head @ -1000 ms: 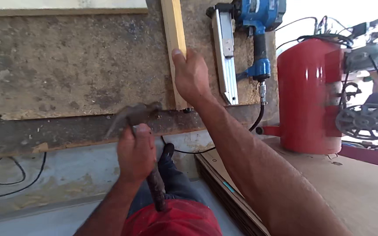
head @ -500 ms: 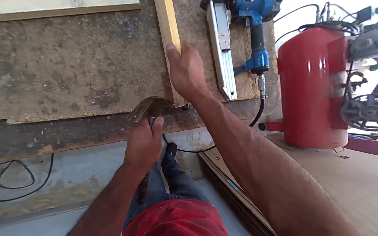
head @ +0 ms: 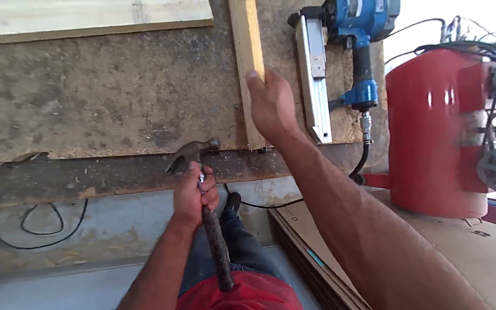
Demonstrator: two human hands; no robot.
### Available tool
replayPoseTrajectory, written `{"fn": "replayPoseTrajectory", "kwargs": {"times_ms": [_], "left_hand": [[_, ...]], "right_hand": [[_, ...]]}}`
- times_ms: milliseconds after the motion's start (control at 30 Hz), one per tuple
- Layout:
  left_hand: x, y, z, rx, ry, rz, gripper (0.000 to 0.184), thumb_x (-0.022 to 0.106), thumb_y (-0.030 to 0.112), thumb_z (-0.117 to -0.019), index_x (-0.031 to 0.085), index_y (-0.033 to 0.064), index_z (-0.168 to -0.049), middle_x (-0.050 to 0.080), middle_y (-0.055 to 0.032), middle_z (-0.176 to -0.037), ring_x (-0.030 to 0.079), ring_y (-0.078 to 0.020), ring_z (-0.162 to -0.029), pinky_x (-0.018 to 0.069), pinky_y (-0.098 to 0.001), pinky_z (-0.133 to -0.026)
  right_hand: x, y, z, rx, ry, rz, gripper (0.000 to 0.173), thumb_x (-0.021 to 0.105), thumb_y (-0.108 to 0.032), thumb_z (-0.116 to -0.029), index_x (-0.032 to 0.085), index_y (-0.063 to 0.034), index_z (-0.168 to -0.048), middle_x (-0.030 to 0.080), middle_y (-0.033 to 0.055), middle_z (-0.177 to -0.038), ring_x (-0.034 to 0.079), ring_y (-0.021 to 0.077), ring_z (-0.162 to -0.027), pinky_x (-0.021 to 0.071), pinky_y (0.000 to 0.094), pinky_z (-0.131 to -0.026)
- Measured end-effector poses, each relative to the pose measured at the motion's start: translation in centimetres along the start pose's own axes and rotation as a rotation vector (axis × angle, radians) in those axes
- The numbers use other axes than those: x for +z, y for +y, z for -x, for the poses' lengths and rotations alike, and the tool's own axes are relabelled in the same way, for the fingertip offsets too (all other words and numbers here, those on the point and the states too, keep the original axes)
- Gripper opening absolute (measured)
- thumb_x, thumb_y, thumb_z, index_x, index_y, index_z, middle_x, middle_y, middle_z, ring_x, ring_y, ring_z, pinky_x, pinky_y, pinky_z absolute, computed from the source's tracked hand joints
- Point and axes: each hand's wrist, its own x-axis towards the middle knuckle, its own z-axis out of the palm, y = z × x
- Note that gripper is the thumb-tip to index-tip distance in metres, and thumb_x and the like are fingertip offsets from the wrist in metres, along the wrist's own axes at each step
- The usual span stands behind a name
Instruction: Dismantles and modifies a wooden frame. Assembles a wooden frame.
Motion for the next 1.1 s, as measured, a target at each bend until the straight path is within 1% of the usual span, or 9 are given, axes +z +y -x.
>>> {"fn": "replayPoseTrajectory", "kwargs": {"times_ms": [67, 167, 367, 467, 567, 667, 833, 967, 1100], "left_hand": [[0.7, -0.9, -0.5, -0.01, -0.062, 0.015, 0.049, 0.021, 0.049, -0.1114, 0.054, 0.0133, -0.107, 0.042, 0.0051, -0.058, 0.04, -0.0066, -0.036, 0.0428, -0.0222, -0.034], [2.4, -1.8, -0.9, 0.001, 0.017, -0.045, 0.046, 0.022, 0.044, -0.1129, 0.053, 0.0106, -0.108, 0.041, 0.0031, -0.059, 0.038, -0.0077, -0.036, 0.042, -0.0228, -0.033], [3.2, -2.4, -0.2, -0.003, 0.045, -0.026, 0.046, 0.023, 0.044, -0.1128, 0.054, 0.0102, -0.108, 0.04, 0.0028, -0.059, 0.038, -0.0077, -0.036, 0.0424, -0.0234, -0.033], [3.9, -2.6, 1.1, 0.063, 0.111, 0.025, 0.049, 0.022, 0.048, -0.1118, 0.054, 0.012, -0.106, 0.039, 0.0035, -0.058, 0.037, -0.0079, -0.036, 0.0421, -0.0238, -0.034], [5.9, -4.3, 1.7, 0.126, 0.151, -0.022, 0.046, 0.027, 0.049, -0.1109, 0.055, 0.0125, -0.105, 0.041, 0.0025, -0.058, 0.039, -0.0095, -0.036, 0.0452, -0.0276, -0.034], [7.9, -5.1, 1.6, 0.131, 0.207, -0.023, 0.046, 0.027, 0.049, -0.1115, 0.054, 0.0113, -0.106, 0.041, 0.0021, -0.059, 0.039, -0.0095, -0.036, 0.0456, -0.027, -0.035], [6.5, -5.2, 1.9, 0.261, 0.257, 0.026, 0.046, 0.024, 0.047, -0.1115, 0.054, 0.013, -0.105, 0.042, 0.0034, -0.056, 0.041, -0.0102, -0.035, 0.0473, -0.0286, -0.034], [7.5, -5.4, 1.8, 0.09, 0.197, -0.072, 0.047, 0.026, 0.05, -0.1116, 0.053, 0.0119, -0.104, 0.04, 0.0027, -0.058, 0.039, -0.0094, -0.036, 0.0452, -0.0275, -0.035], [6.0, -3.8, 2.0, 0.259, 0.279, -0.027, 0.045, 0.021, 0.045, -0.1124, 0.052, 0.0135, -0.105, 0.042, 0.0042, -0.057, 0.041, -0.0087, -0.036, 0.0456, -0.0261, -0.035]], "right_hand": [[0.0, 0.0, 0.0, 0.005, 0.005, 0.011, 0.037, 0.041, -0.039, -0.1097, 0.064, -0.0123, -0.099, 0.058, 0.002, -0.074, 0.061, 0.0165, -0.067, 0.0503, 0.041, -0.061], [0.0, 0.0, 0.1, 0.019, 0.019, 0.025, 0.037, 0.041, -0.04, -0.1099, 0.064, -0.0126, -0.1, 0.057, 0.0016, -0.074, 0.061, 0.0151, -0.067, 0.0499, 0.0393, -0.061], [0.3, 0.3, 0.0, 0.014, 0.041, 0.004, 0.036, 0.042, -0.039, -0.1095, 0.066, -0.0131, -0.106, 0.061, 0.0012, -0.077, 0.063, 0.0147, -0.071, 0.0521, 0.0397, -0.063], [0.2, 0.3, 0.0, 0.008, 0.039, -0.01, 0.036, 0.043, -0.039, -0.1094, 0.066, -0.0128, -0.107, 0.062, 0.0018, -0.077, 0.065, 0.0151, -0.071, 0.0533, 0.0404, -0.063], [0.1, 0.2, 0.1, 0.016, 0.029, -0.006, 0.036, 0.042, -0.039, -0.1097, 0.065, -0.0127, -0.103, 0.06, 0.0019, -0.076, 0.063, 0.0156, -0.069, 0.0518, 0.04, -0.062], [0.1, 0.1, 0.1, 0.019, 0.022, -0.003, 0.036, 0.042, -0.039, -0.1099, 0.065, -0.0123, -0.104, 0.06, 0.0021, -0.077, 0.063, 0.016, -0.07, 0.0521, 0.0401, -0.063], [0.2, 0.3, -0.2, 0.009, 0.031, -0.004, 0.035, 0.043, -0.039, -0.1095, 0.065, -0.0123, -0.104, 0.062, 0.0029, -0.077, 0.064, 0.0176, -0.071, 0.053, 0.0423, -0.063], [-0.1, 0.2, 0.1, 0.012, 0.022, 0.011, 0.035, 0.043, -0.039, -0.1095, 0.065, -0.0119, -0.102, 0.061, 0.0025, -0.077, 0.063, 0.0162, -0.07, 0.0527, 0.0408, -0.063], [0.0, 0.3, -0.3, -0.003, 0.044, 0.021, 0.035, 0.043, -0.038, -0.1092, 0.065, -0.0117, -0.102, 0.062, 0.0036, -0.079, 0.064, 0.0179, -0.072, 0.0523, 0.0426, -0.065]]}}
